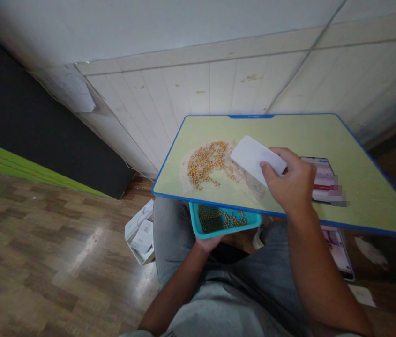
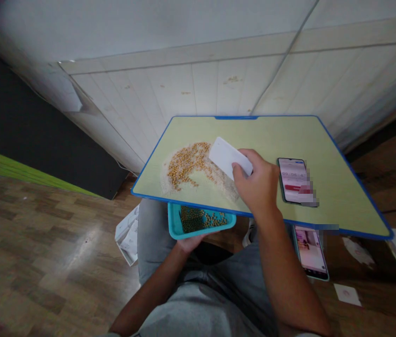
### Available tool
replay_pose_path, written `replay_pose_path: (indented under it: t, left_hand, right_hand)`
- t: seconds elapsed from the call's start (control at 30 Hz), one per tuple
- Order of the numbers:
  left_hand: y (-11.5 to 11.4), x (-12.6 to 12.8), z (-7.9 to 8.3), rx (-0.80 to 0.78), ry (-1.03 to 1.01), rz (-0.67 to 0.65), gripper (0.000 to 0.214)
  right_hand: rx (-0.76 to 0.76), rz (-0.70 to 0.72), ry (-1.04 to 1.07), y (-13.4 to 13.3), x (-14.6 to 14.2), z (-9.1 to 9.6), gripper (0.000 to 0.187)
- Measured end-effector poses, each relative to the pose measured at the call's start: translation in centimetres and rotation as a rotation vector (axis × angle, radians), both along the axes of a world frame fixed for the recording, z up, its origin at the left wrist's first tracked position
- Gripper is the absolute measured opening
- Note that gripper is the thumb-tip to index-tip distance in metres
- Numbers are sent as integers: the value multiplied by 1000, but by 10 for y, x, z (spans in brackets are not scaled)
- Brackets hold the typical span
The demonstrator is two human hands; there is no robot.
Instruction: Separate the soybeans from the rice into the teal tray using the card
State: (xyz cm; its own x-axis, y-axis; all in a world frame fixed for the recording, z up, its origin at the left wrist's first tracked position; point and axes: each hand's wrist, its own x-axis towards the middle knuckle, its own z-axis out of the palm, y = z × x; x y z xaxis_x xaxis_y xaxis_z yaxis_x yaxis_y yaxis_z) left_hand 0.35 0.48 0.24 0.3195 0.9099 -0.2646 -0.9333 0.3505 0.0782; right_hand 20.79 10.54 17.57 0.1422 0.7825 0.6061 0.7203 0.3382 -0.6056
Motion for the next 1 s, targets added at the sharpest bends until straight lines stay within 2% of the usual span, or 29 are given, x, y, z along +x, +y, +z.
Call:
replay_pose_path:
  t: [0.2, 0.5, 0.6, 0.8, 0.9, 1.0]
  left_hand:
    - [3, 4, 6, 16, 10, 2, 71]
    - [0, 5, 21, -12, 24, -18, 73]
    - [-3, 2, 13, 41, 9, -58, 77]
    - [-8, -3, -16, 119, -50, -109, 91]
    - [-10, -4, -20, 142, -48, -106, 92]
    - [-10, -3, -18, 136, -40, -100, 92]
  right_hand:
    - [-5, -62, -67, -1, -9, -6, 29]
    - [-15, -93, -97, -3, -5, -2, 34]
    - [-4, -74, -88, -5, -6, -2, 33]
    - [5, 22, -51, -11, -9, 0, 31]
    - [13, 44, -39, -13, -11, 2, 30]
    - [17, -4, -46, -14, -11, 3, 31]
